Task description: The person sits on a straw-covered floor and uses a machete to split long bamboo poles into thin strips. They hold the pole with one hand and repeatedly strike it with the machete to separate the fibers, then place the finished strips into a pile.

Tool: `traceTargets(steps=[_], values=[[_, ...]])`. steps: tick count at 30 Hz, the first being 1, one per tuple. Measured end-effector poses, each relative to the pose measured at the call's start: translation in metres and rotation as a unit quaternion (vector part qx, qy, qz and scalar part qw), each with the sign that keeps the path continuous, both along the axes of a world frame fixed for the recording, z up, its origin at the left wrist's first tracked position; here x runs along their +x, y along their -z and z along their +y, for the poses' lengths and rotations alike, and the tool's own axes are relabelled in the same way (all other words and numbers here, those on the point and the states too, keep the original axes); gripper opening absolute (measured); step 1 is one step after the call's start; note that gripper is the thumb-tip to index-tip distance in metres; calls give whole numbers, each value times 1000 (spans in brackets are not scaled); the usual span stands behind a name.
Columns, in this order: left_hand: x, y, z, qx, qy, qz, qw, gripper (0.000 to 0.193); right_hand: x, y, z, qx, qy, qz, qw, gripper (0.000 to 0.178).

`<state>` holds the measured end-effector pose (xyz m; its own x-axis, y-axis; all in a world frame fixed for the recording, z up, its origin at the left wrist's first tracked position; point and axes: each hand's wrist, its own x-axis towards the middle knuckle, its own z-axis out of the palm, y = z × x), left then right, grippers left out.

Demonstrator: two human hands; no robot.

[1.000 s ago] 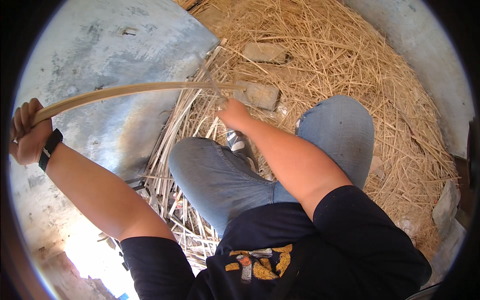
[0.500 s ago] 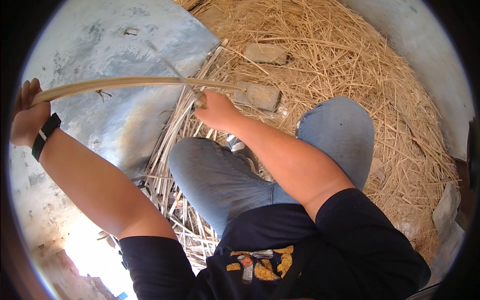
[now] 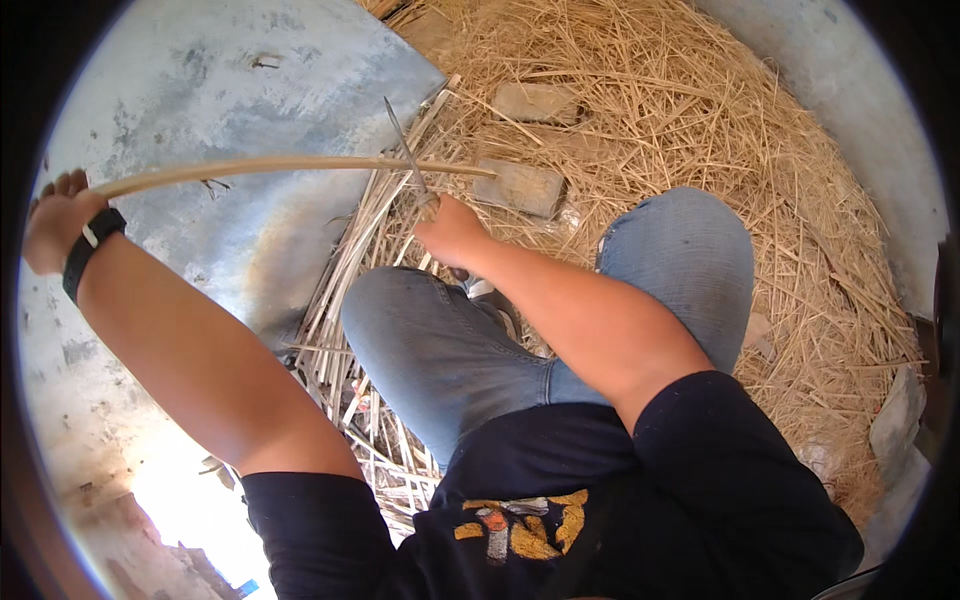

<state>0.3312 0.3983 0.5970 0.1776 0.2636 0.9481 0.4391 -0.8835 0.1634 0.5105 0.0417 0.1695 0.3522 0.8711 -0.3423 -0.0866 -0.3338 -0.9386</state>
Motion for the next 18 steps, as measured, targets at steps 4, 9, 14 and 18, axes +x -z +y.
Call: traceTargets(steps=[4, 9, 14, 18], values=[[-21, 4, 6, -137, 143, -184, 963, 24, -5, -54, -9, 119, -68, 2, 991, 39], [-10, 10, -21, -144, 107, -192, 965, 25, -2, -43, -12, 98, -56, -41, 993, 37], [-32, 3, 1, -146, 71, -155, 974, 27, -4, 4, -4, -26, -20, -43, 999, 49], [-62, -8, 27, -128, 22, -98, 987, 29, -2, -23, -5, -7, -57, -49, 997, 46]])
